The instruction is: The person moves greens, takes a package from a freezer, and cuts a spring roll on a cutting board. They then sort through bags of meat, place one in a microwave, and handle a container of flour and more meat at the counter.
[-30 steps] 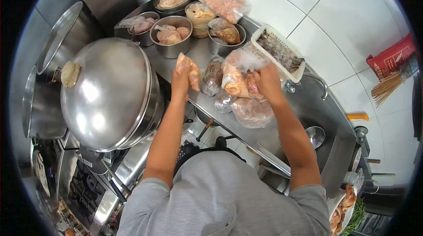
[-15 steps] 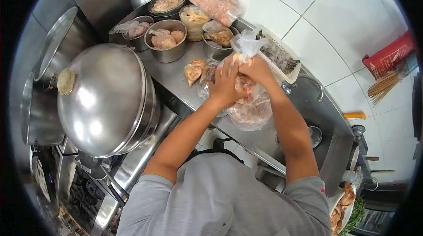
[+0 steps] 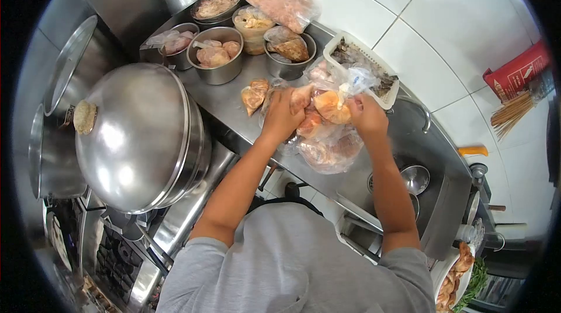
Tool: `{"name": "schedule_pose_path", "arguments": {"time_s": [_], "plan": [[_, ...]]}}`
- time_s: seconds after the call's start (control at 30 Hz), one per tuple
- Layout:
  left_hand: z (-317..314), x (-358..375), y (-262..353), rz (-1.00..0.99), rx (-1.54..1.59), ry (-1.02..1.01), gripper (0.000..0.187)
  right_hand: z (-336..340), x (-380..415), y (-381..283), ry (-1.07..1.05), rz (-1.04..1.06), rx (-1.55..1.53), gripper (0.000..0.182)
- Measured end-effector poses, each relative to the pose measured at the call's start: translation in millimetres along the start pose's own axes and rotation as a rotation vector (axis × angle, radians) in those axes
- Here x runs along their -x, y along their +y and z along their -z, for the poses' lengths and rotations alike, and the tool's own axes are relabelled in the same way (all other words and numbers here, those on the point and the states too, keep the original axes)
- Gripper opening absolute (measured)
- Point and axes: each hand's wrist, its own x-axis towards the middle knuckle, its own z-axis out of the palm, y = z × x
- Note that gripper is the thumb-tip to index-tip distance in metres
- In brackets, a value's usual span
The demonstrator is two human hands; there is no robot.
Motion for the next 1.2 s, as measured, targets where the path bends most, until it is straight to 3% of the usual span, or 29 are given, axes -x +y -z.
{"name": "schedule_pose_path", "arguments": {"time_s": [0.03,0.07,0.13,0.2,0.23,0.27,0.33,0.4,0.47,0.53,0.57,0.63,0.67,0.77,0.83,0.93,1.07,1.13,1.2], "plan": [[2,0,-1,0.004,-0.004,0.002,0.059,-2,5,-4,0.156,0.193,-0.047,0.037],[4,-1,-3,0.081,0.057,-0.012,0.056,-7,7,-10,0.153,0.194,-0.052,0.037],[8,-3,-10,0.16,0.108,-0.031,0.054,-1,11,-44,0.201,0.516,-0.029,0.043],[12,-4,-20,0.314,0.402,-0.014,0.051,-21,0,-25,0.09,0.539,-0.005,0.045],[15,-3,-24,0.4,0.76,-0.067,0.053,-21,-7,-20,-0.016,0.569,0.029,0.047],[17,-3,-28,0.395,0.76,-0.066,0.053,-16,-11,-14,-0.012,0.571,0.031,0.047],[24,5,-30,0.486,1.216,-0.077,0.056,7,-13,-17,-0.302,0.424,0.03,0.045],[25,9,-32,0.435,1.184,-0.03,0.056,11,-15,-2,-0.364,0.472,0.173,0.044],[24,16,-35,0.407,0.825,0.053,0.051,5,-16,2,-0.435,0.512,0.313,0.043],[25,19,-23,0.388,0.703,0.046,0.05,-3,-27,-12,-0.321,0.613,0.092,0.043],[25,18,-16,0.363,0.581,0.039,0.049,-10,-34,-12,-0.321,0.616,0.092,0.043],[23,20,-6,0.358,0.553,0.019,0.049,-36,-46,-6,-0.088,0.958,0.223,0.045],[23,20,-3,0.353,0.526,-0.006,0.049,-49,-51,-6,-0.087,0.962,0.219,0.045],[18,22,-2,0.324,0.434,0.02,0.051,-64,-66,-15,-0.103,0.846,0.428,0.058],[17,24,6,0.348,0.387,0.005,0.052,-50,-79,-28,-0.487,0.699,0.358,0.058],[8,25,1,0.156,0.12,0.158,0.056,-42,-97,-23,-0.561,0.714,0.134,0.057],[7,22,8,0.01,0.099,0.13,0.056,-26,-83,-18,-0.427,0.719,-0.052,0.05],[17,17,16,0.056,-0.171,0.018,0.056,-20,-67,-17,-0.345,0.464,-0.544,0.047],[15,13,15,-0.006,-0.207,0.066,0.055,-16,-54,-14,-0.251,0.461,-0.448,0.046]]}}
